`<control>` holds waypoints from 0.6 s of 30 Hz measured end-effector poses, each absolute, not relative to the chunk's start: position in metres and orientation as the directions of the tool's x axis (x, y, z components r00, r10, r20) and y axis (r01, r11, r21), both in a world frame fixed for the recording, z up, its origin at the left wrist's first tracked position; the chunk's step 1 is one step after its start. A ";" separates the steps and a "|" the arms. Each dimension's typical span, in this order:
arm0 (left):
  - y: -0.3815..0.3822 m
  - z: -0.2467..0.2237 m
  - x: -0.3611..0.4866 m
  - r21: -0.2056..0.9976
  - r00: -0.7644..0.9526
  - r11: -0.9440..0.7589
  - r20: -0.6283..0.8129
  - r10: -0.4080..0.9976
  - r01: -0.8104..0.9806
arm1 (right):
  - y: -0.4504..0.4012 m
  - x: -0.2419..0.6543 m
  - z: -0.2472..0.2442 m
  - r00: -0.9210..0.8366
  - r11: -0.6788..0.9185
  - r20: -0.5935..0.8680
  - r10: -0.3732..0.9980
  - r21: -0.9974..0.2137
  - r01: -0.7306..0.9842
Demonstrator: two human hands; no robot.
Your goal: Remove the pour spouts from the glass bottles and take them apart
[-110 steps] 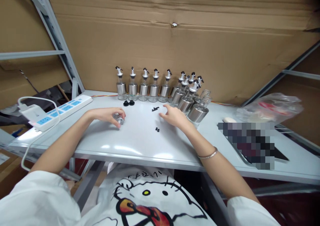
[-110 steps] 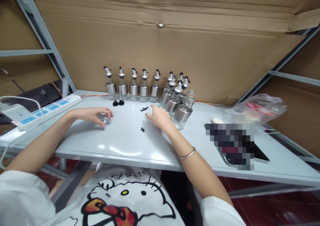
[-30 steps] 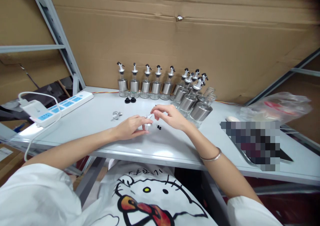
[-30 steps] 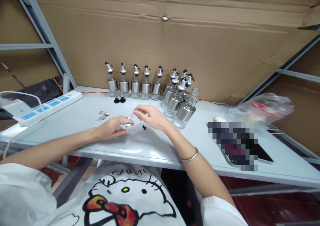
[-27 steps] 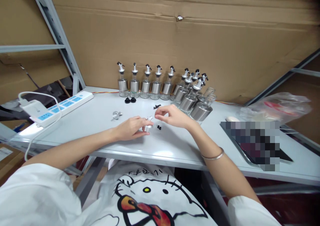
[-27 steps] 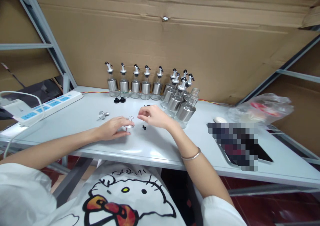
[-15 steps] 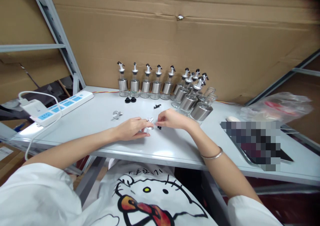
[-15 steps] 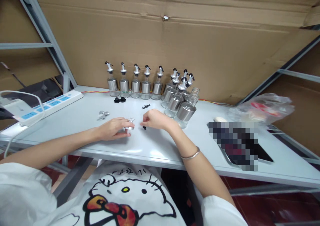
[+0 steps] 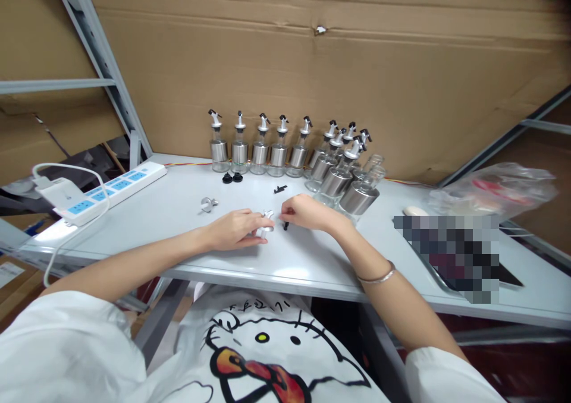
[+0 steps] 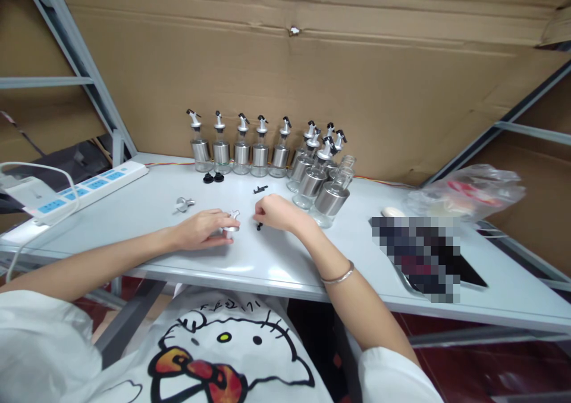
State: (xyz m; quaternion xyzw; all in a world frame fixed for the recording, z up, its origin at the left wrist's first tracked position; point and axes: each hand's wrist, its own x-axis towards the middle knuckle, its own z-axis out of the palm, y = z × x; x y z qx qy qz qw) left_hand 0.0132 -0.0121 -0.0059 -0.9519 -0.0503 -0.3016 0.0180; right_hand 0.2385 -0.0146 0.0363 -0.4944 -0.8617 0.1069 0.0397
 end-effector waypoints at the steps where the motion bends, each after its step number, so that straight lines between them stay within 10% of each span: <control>1: -0.012 -0.006 0.013 -0.003 0.814 -0.994 0.575 0.086 0.107 | -0.014 0.240 0.036 -0.515 0.496 -0.030 0.857 -0.226 0.838; 18: -0.012 -0.006 0.011 0.009 0.828 -0.991 0.548 0.116 0.133 | -0.004 0.257 0.035 -0.610 0.532 -0.094 0.787 -0.398 0.747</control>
